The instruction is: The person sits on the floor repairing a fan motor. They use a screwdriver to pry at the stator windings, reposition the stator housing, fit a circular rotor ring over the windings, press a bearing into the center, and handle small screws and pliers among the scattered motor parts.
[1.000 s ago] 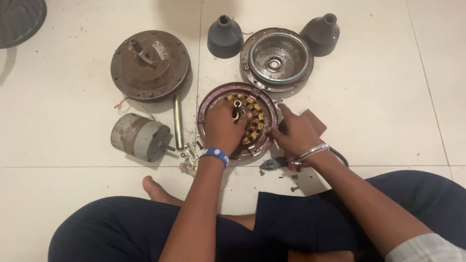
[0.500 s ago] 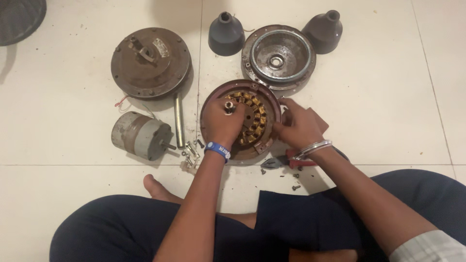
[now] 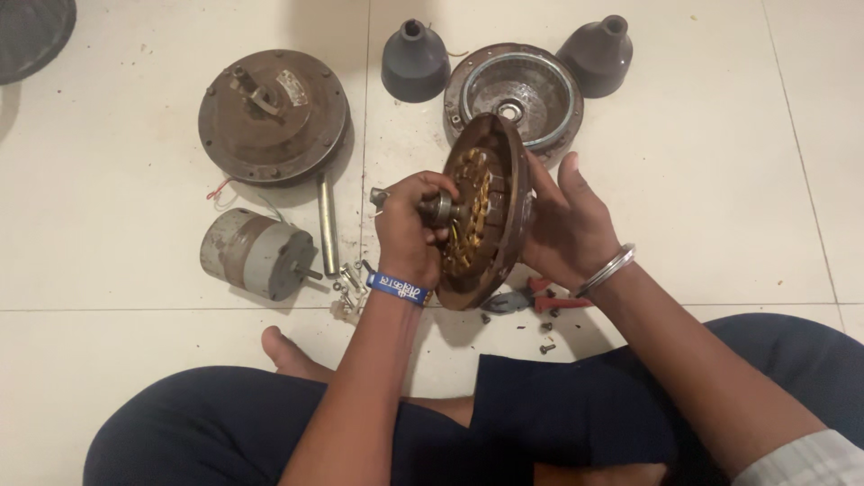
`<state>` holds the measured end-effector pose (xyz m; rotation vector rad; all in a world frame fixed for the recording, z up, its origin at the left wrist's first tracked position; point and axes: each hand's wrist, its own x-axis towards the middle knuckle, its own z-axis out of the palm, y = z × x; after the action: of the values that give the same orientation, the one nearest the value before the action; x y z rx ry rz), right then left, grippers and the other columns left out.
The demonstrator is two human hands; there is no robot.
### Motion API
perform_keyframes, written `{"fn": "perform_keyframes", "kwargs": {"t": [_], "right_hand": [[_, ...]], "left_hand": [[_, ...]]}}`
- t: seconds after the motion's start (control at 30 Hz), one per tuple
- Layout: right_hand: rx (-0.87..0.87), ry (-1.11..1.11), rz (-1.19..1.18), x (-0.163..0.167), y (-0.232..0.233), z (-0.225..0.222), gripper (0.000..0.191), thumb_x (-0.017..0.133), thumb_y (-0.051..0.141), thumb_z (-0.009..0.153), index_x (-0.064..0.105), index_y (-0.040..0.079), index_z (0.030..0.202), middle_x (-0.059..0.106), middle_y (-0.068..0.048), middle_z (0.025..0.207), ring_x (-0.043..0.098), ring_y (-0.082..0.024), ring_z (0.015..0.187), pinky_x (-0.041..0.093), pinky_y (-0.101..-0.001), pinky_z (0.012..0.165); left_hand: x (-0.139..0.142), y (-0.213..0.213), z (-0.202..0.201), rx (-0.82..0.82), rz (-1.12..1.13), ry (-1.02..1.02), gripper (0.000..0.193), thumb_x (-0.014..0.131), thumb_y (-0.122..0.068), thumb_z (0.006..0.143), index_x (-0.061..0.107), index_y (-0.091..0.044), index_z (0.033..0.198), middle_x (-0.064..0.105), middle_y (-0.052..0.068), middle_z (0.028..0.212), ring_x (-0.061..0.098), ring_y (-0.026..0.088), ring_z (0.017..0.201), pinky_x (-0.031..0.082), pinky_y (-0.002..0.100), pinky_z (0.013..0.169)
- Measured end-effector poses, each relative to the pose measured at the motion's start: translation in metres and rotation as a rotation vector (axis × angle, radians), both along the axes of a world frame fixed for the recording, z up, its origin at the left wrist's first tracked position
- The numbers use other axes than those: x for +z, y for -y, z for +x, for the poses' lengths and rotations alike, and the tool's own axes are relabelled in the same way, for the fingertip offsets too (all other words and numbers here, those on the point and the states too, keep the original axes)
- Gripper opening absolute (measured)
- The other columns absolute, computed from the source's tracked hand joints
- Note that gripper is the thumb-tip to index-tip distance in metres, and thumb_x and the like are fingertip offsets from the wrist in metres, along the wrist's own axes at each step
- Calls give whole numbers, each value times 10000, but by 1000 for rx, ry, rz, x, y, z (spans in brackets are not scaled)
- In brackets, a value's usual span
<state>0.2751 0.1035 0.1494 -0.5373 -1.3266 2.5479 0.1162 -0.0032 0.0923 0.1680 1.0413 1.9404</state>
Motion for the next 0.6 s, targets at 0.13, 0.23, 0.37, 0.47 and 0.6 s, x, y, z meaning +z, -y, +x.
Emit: {"fn": "perform_keyframes", "kwargs": {"t": [0.13,0.23,0.37,0.47,0.6], "right_hand": [[-15,20,-122,-3,-3,2,1024,418,814,831,277,148,1596,422,-173,1561,477,-360,1409,414,-591,1156],[-16,-18,-152,-9,-8,5,1023,377,813,885,365,52,1569,508,-216,1500,554,-360,1343,478,-553,1108],[-106,4,-162,-19,-21,9,917,354,771,939,453,64,1514,594,-184,1413,637,-332,1220,548,-518,1022],[-135,11,-238,-29,-29,10,832,351,729,1020,519,56,1479,632,-172,1367,668,-321,1147,575,-501,973],[-187,170,-364,-45,-33,12,704,300,612,986,573,99,1384,682,-145,1282,723,-289,1063,630,-479,868]], "left_hand": [[5,-2,10,-34,41,8,266,464,-149,892,690,-43,799,638,30,719,442,57,505,333,203,436],[9,-7,19,-51,58,-37,258,471,-143,901,696,-51,814,642,19,726,439,50,504,342,202,442],[14,-18,34,-64,3,-31,226,488,-145,900,689,-95,809,687,4,754,569,53,566,361,191,446],[16,-25,41,-29,-58,-78,216,525,-134,899,694,-100,770,695,-5,747,628,53,602,386,183,449],[14,-25,46,17,-72,-187,245,552,-130,918,725,-84,751,684,-2,705,582,47,560,402,188,428]]}}
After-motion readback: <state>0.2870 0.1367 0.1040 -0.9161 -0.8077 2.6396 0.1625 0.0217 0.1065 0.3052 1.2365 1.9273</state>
